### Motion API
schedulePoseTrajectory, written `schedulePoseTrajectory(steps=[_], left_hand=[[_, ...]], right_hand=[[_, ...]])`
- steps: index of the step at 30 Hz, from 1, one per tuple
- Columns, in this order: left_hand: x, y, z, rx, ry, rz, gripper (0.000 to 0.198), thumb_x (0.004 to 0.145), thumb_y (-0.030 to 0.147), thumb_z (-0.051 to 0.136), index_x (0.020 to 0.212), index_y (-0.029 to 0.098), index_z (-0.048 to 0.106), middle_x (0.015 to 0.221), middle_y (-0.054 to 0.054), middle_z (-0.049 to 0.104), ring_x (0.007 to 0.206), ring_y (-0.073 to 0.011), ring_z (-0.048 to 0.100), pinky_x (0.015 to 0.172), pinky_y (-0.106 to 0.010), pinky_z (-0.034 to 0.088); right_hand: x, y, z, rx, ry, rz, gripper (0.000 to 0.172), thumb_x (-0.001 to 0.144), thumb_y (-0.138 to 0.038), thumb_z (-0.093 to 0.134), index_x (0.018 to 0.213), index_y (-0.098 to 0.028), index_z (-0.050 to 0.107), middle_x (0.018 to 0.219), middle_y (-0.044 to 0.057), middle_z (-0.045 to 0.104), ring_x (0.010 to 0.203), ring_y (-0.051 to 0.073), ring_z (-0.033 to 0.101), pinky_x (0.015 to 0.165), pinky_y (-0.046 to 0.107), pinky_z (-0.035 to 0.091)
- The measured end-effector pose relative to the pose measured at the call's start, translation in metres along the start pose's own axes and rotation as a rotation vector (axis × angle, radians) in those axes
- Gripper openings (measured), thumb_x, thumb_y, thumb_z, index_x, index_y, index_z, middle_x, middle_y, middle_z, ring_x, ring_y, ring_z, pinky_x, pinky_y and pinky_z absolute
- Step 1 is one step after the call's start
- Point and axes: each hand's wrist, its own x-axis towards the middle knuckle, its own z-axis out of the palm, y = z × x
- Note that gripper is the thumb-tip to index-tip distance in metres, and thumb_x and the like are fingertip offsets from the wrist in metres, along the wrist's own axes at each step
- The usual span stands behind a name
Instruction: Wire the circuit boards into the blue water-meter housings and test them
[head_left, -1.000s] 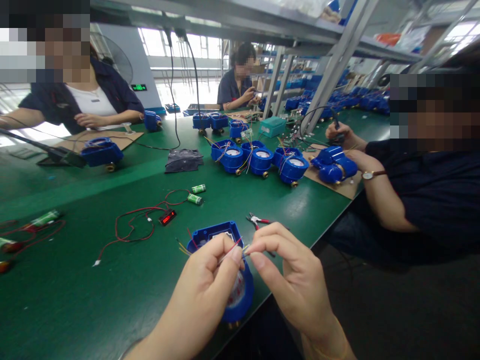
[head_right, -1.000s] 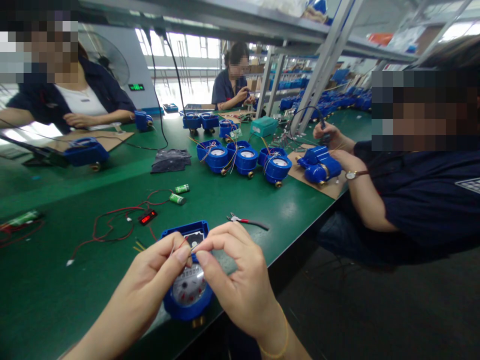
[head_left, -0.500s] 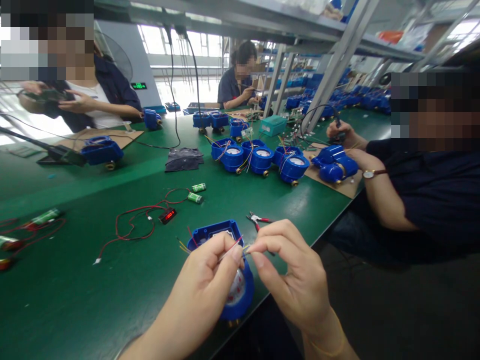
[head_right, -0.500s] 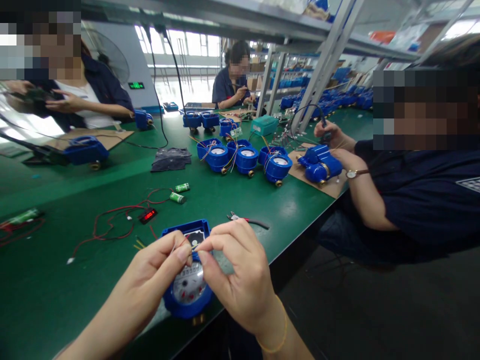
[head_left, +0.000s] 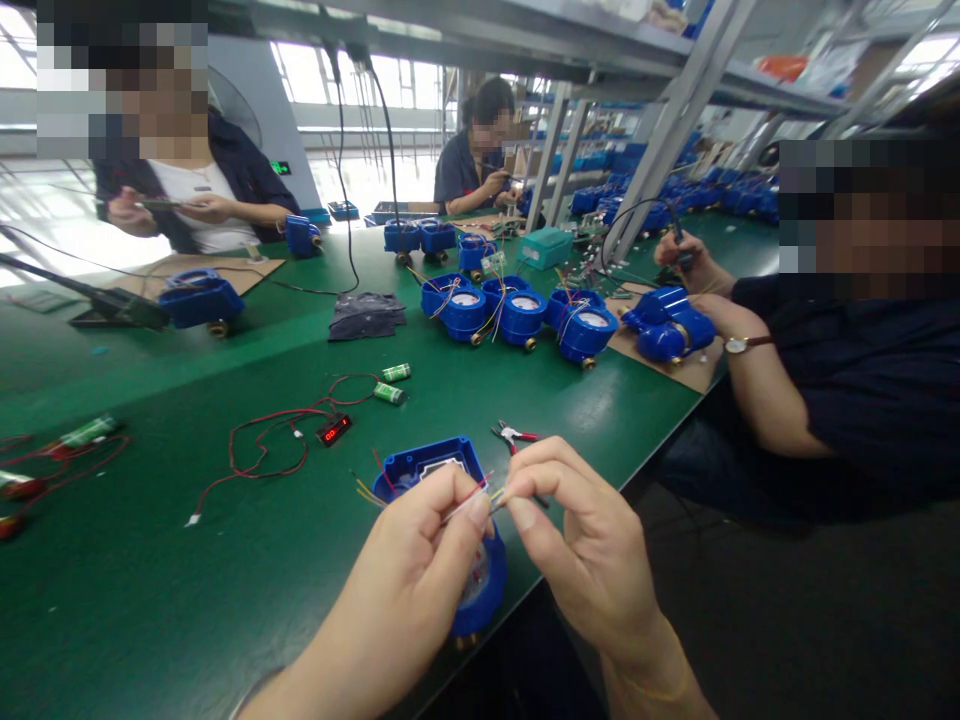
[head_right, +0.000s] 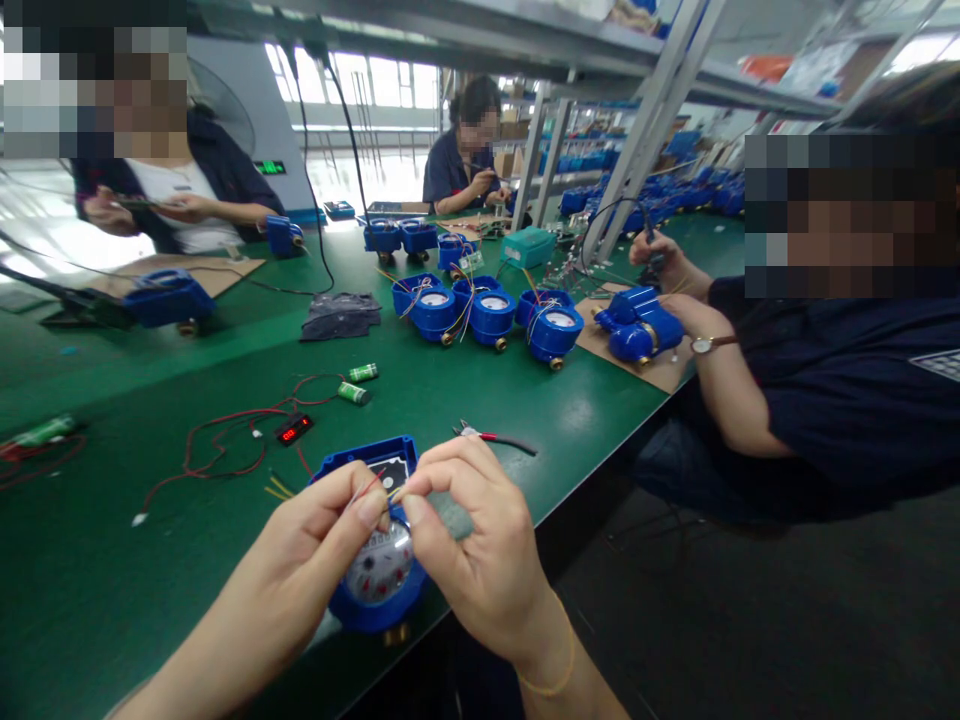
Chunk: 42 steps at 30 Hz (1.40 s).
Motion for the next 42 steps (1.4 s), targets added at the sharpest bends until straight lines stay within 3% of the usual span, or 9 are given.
schedulePoseTrajectory(steps=[3,8,18,42], left_hand=[[-0.001,-0.001,0.0,0.021,0.01,0.0,0.036,0.093,0.048,0.05,0.069,0.022,0.045,0.06,0.006,0.044,0.054,-0.01,0.038,0.05,-0.023,0.03],[-0.002,-0.002,-0.002,0.031,0.018,-0.023,0.038,0.092,0.053,0.05,0.07,0.023,0.047,0.059,0.006,0.046,0.053,-0.0103,0.041,0.05,-0.023,0.031],[-0.001,0.0,0.001,-0.015,0.014,-0.032,0.037,0.091,0.052,0.051,0.069,0.022,0.045,0.059,0.007,0.044,0.051,-0.0087,0.041,0.048,-0.021,0.03],[-0.001,0.002,-0.003,0.138,-0.042,0.014,0.034,0.094,0.045,0.045,0.069,0.023,0.044,0.06,0.007,0.048,0.054,-0.0094,0.042,0.051,-0.022,0.032]], right_hand=[[0.001,0.002,-0.004,0.008,0.019,0.018,0.011,0.094,-0.015,0.055,0.089,-0.023,0.061,0.089,0.001,0.059,0.086,0.017,0.058,0.083,0.035,0.044],[0.002,0.003,-0.011,-0.032,0.159,0.01,0.015,0.094,-0.013,0.055,0.088,-0.023,0.065,0.088,0.001,0.059,0.086,0.017,0.058,0.082,0.035,0.045],[-0.005,-0.002,-0.011,-0.043,0.02,-0.012,0.012,0.088,-0.014,0.063,0.095,-0.023,0.066,0.091,0.001,0.06,0.088,0.017,0.058,0.083,0.034,0.046],[0.004,-0.005,-0.011,-0.158,-0.037,-0.154,0.011,0.091,-0.009,0.056,0.091,-0.018,0.062,0.088,0.001,0.062,0.088,0.016,0.057,0.083,0.032,0.045]])
